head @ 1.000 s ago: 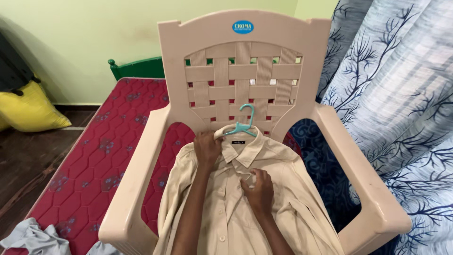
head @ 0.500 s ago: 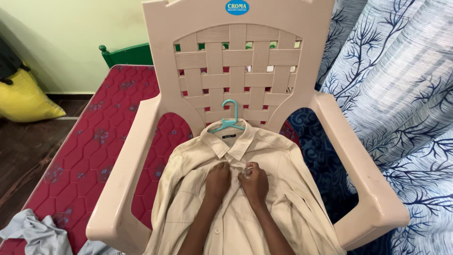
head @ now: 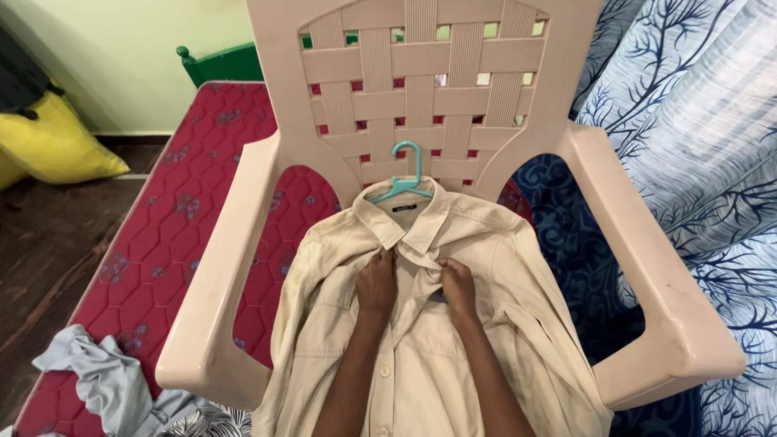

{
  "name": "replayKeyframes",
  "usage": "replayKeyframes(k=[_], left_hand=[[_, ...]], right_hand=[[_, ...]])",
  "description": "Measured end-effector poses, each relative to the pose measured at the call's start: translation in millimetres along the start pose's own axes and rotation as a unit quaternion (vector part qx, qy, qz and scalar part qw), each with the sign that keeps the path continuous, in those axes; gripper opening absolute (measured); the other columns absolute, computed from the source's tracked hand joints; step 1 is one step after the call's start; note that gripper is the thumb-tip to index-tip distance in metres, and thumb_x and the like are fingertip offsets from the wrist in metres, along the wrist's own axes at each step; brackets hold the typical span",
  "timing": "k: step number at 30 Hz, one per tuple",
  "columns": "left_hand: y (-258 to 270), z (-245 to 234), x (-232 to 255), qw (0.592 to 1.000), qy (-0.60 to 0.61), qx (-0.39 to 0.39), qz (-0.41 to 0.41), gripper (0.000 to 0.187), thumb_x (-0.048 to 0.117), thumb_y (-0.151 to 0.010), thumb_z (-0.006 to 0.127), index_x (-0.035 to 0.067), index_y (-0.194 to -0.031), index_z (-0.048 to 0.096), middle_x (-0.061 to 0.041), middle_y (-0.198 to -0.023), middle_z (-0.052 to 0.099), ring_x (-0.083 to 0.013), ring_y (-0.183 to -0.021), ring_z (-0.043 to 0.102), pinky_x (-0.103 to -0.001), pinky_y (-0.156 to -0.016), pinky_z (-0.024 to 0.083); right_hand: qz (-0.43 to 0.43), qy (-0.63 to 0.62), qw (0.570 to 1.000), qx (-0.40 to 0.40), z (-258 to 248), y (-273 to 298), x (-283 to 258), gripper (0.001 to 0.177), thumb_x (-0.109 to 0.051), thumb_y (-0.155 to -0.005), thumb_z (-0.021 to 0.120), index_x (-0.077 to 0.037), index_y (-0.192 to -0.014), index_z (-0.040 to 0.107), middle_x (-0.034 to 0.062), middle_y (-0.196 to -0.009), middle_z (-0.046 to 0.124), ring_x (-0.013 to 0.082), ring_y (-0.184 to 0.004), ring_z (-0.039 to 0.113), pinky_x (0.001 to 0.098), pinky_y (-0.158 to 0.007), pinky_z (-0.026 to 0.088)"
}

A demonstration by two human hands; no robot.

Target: The person hangs a brown shirt on a hanger and places it in a wardrobe. Then the person picks up a beige shirt, places it on a hanger, and buttons it while it rests on a chair.

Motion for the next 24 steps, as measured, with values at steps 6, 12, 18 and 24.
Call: replayKeyframes(k=[6,12,18,24], left_hand=[[-5.6,-8.7,0.5,0.997,-0.031,-0.044,-0.059,0.016,0.019,-0.1,0.06,0.006,-0.107,0.066,-0.02,-0.079,0.072,-0.0376,-0.071,0.072,-0.05,-0.067,0.056],[2.0,-53.6,13.1,0.989,0.118,0.093,-0.012,0.008,0.01,-0.082,0.07,0.002,-0.081,0.071,-0.018,-0.078,0.071,-0.0335,-0.064,0.069,-0.045,-0.061,0.054],[4.5,-49.0,4.1,0.885,0.397,-0.105,-0.22,0.005,0.003,-0.082,0.074,0.0,-0.082,0.079,-0.009,-0.068,0.076,-0.0103,-0.056,0.067,-0.028,-0.053,0.051],[7.6,-35.5,1.0,0.898,0.342,-0.193,-0.198,0.005,0.001,-0.078,0.08,-0.001,-0.082,0.078,-0.008,-0.066,0.073,-0.0099,-0.056,0.068,-0.025,-0.052,0.054]], right_hand=[[-0.179,0.325,0.928,0.039,26.5,45.8,-77.4,0.022,-0.009,-0.087,0.055,-0.011,-0.103,0.07,0.0167,-0.083,0.069,0.0374,-0.083,0.066,0.0502,-0.075,0.049],[-0.374,0.405,0.832,0.053,41.5,76.6,-122.1,0.016,-0.005,-0.077,0.068,-0.004,-0.092,0.068,0.0167,-0.09,0.064,0.0394,-0.09,0.063,0.0489,-0.08,0.052],[-0.283,0.457,0.843,0.008,42.5,72.5,-103.4,0.02,0.004,-0.075,0.061,-0.001,-0.094,0.066,0.0201,-0.089,0.065,0.0405,-0.086,0.067,0.0495,-0.076,0.054],[-0.242,0.512,0.824,-0.014,44.0,71.9,-98.7,0.023,0.003,-0.081,0.062,0.0,-0.103,0.064,0.0237,-0.084,0.067,0.0425,-0.079,0.069,0.0507,-0.071,0.055]])
Point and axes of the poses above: each hand's wrist, its own y-axis away from the middle knuckle, its own z-axis out of the palm, x = y × z, the point moved 4 cm from there along -y, towards the middle knuckle
